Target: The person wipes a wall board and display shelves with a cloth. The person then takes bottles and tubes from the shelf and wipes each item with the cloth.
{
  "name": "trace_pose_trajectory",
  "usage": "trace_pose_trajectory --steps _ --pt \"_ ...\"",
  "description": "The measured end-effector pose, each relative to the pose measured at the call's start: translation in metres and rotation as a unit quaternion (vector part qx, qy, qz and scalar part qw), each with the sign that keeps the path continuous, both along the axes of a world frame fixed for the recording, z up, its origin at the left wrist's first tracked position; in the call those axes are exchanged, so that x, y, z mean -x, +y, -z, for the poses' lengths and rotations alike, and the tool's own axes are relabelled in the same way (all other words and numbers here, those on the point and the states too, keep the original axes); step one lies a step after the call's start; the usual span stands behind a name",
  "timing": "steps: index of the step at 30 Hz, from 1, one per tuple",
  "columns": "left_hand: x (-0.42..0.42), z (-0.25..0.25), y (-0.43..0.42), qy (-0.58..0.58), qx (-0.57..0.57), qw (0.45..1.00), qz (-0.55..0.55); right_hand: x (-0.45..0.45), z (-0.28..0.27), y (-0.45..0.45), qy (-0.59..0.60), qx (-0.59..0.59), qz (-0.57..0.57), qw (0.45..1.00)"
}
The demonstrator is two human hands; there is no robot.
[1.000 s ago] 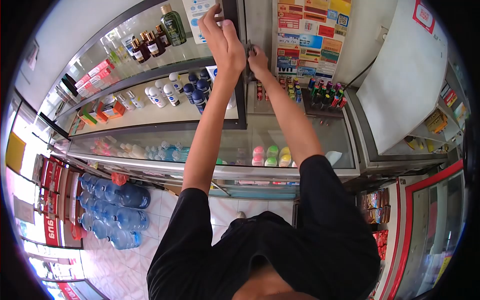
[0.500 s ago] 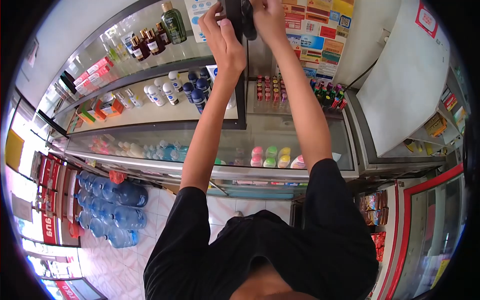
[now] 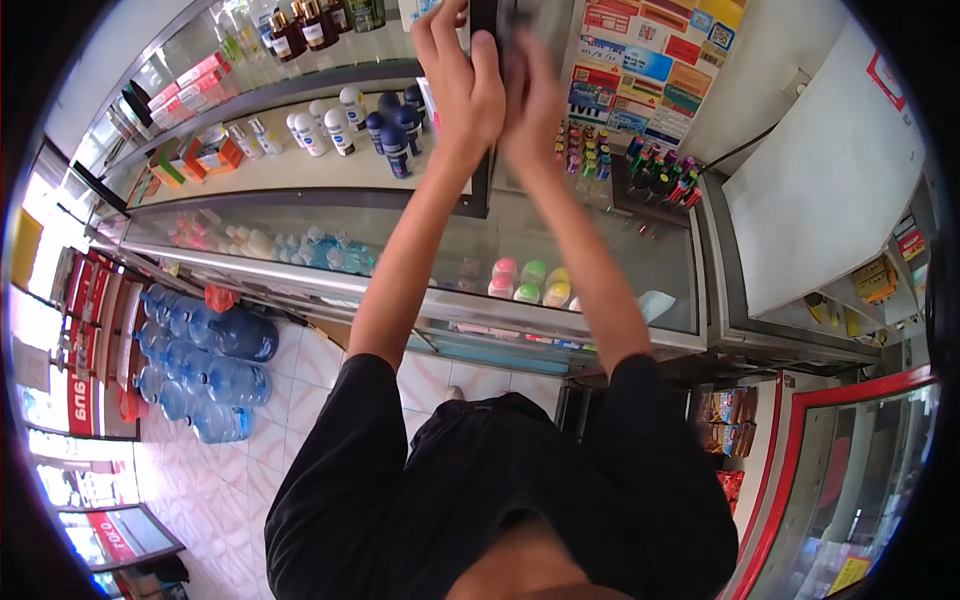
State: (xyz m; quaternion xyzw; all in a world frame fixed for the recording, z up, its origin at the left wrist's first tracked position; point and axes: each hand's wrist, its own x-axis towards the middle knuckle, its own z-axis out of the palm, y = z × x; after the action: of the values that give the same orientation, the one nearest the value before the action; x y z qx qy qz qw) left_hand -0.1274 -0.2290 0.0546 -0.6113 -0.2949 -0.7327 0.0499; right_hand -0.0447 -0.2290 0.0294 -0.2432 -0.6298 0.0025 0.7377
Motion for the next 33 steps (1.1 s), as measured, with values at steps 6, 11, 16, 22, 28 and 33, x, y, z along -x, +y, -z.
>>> trace_pose_trajectory --steps 6,11,16,22,28,33 --pt "0.004 0.061 -0.055 -0.02 0.049 0.998 -0.03 -0.002 -0.082 0.024 -0.026 0.057 -0.002 0.998" --pt "0.019 0.118 -0.093 -0.02 0.17 0.984 -0.054 0.007 0.073 -0.01 -0.043 0.001 0.001 0.999" --pt "0.011 0.124 -0.092 -0.044 0.2 0.979 0.001 0.009 0.037 -0.019 -0.083 0.012 0.014 0.996" --pt "0.01 0.108 -0.1 -0.037 0.215 0.973 0.073 0.018 -0.116 0.019 -0.028 -0.178 0.045 0.983" --pt "0.072 0.127 -0.111 -0.008 0.228 0.969 0.096 0.033 0.006 -0.015 -0.004 -0.015 0.061 0.998" --pt "0.111 0.137 -0.117 0.006 0.255 0.959 0.125 0.036 0.13 -0.047 -0.012 0.154 0.092 0.984"
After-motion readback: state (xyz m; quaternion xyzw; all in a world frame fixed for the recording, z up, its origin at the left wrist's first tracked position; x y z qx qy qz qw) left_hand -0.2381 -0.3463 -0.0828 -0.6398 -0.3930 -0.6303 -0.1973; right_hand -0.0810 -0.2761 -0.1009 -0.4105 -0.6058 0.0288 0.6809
